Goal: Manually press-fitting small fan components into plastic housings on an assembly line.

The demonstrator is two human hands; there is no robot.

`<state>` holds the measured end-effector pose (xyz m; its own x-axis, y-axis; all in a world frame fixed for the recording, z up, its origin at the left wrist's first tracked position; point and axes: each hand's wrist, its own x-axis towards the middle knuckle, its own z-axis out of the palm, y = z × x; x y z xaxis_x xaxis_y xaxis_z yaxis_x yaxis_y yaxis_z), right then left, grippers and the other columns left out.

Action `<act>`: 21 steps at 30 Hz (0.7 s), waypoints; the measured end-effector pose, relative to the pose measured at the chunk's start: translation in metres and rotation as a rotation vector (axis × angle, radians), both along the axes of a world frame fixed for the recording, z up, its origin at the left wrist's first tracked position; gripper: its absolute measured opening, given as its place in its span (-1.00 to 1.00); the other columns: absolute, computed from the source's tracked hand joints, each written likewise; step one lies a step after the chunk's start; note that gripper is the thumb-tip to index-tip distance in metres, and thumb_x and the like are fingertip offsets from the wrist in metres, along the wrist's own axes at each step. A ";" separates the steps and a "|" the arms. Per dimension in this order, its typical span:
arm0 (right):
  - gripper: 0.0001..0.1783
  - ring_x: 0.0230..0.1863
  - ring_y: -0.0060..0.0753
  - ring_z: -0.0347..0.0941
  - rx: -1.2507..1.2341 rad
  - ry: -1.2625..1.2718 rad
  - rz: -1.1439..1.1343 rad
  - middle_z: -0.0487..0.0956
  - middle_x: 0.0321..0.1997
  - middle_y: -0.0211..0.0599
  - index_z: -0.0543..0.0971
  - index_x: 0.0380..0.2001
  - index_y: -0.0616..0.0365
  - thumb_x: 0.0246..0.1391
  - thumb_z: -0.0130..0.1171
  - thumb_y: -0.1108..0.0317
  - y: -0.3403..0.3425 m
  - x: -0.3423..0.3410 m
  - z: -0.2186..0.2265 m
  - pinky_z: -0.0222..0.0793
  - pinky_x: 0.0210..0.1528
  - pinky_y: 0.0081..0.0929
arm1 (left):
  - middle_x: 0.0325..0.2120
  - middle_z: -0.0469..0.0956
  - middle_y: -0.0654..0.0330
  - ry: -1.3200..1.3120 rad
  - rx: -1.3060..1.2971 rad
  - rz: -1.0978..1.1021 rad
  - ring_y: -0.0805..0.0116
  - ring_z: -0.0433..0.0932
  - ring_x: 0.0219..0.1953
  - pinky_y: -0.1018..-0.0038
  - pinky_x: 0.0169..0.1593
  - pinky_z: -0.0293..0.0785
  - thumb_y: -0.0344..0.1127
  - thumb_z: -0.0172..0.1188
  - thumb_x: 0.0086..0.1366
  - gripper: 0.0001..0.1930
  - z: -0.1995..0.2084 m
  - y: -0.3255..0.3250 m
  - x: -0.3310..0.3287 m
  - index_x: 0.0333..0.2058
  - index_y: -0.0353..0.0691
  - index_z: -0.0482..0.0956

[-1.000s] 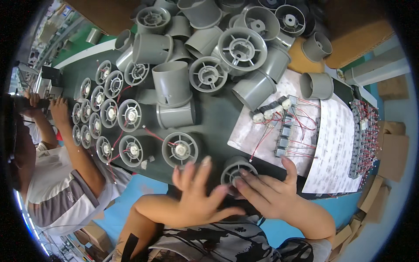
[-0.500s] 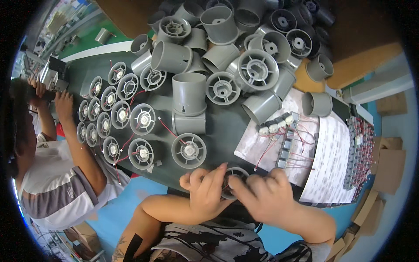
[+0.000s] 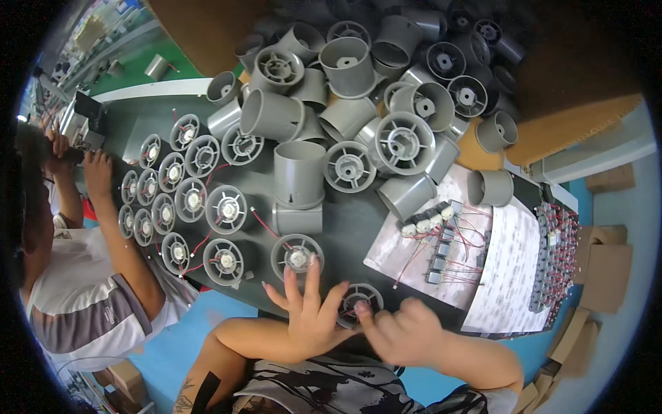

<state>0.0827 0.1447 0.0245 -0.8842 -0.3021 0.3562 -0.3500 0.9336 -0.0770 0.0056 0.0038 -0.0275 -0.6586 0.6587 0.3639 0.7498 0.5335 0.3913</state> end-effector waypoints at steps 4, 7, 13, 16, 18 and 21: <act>-0.55 -0.70 -0.57 0.05 0.188 -0.126 0.011 0.24 -0.71 -0.50 0.47 -0.33 0.33 -0.24 0.11 0.15 -0.009 -0.009 0.020 0.05 -0.57 -0.58 | 0.02 0.14 -0.06 -0.074 0.000 -0.056 -0.15 -0.08 0.11 -0.13 0.01 -0.54 0.02 0.24 -0.30 -0.52 0.000 0.000 -0.004 -0.34 -0.04 0.46; -0.54 -0.71 -0.58 0.07 0.100 -0.252 -0.017 0.23 -0.72 -0.49 0.46 -0.32 0.31 -0.26 0.12 0.16 -0.008 -0.005 0.022 0.04 -0.57 -0.59 | 0.01 0.17 -0.05 -0.059 0.025 -0.065 -0.11 -0.06 0.10 -0.09 0.03 -0.52 0.01 0.23 -0.28 -0.51 -0.002 -0.001 -0.008 -0.32 -0.07 0.43; -0.50 -0.74 -0.58 0.08 -0.057 -0.360 0.095 0.20 -0.73 -0.56 0.46 -0.24 0.11 -0.36 0.18 0.15 0.001 -0.015 0.011 0.01 -0.55 -0.62 | -0.02 0.22 0.01 -0.072 0.070 -0.136 0.00 0.01 0.08 -0.01 0.06 -0.43 -0.03 0.18 -0.25 -0.54 -0.001 -0.007 -0.011 -0.34 -0.14 0.43; -0.46 -0.68 -0.53 0.14 -0.210 -0.216 0.017 0.23 -0.70 -0.51 0.46 -0.21 0.04 -0.41 0.21 0.18 0.002 -0.031 0.017 0.03 -0.58 -0.60 | -0.02 0.23 0.07 -0.019 0.022 -0.068 0.05 0.05 0.06 0.00 0.06 -0.38 -0.02 0.19 -0.23 -0.52 0.000 -0.014 -0.017 -0.30 -0.12 0.42; -0.43 -0.62 -0.40 0.18 -0.237 -0.056 -0.166 0.27 -0.60 -0.38 0.43 -0.15 0.01 -0.41 0.23 0.27 0.009 -0.056 0.025 0.09 -0.58 -0.52 | -0.04 0.26 0.16 -0.022 0.060 0.061 0.14 0.11 0.03 0.04 0.04 -0.31 0.02 0.22 -0.24 -0.49 0.000 -0.018 -0.021 -0.27 -0.07 0.41; -0.18 -0.38 -0.22 0.32 -0.304 -0.080 -0.279 0.25 -0.10 -0.04 0.19 0.04 0.02 -0.40 0.26 0.20 0.015 -0.109 0.035 0.28 -0.33 -0.41 | -0.07 0.19 -0.12 0.112 0.139 0.176 -0.05 0.07 -0.03 0.07 -0.04 -0.07 -0.05 0.32 -0.27 -0.41 0.002 -0.022 -0.027 -0.22 -0.16 0.37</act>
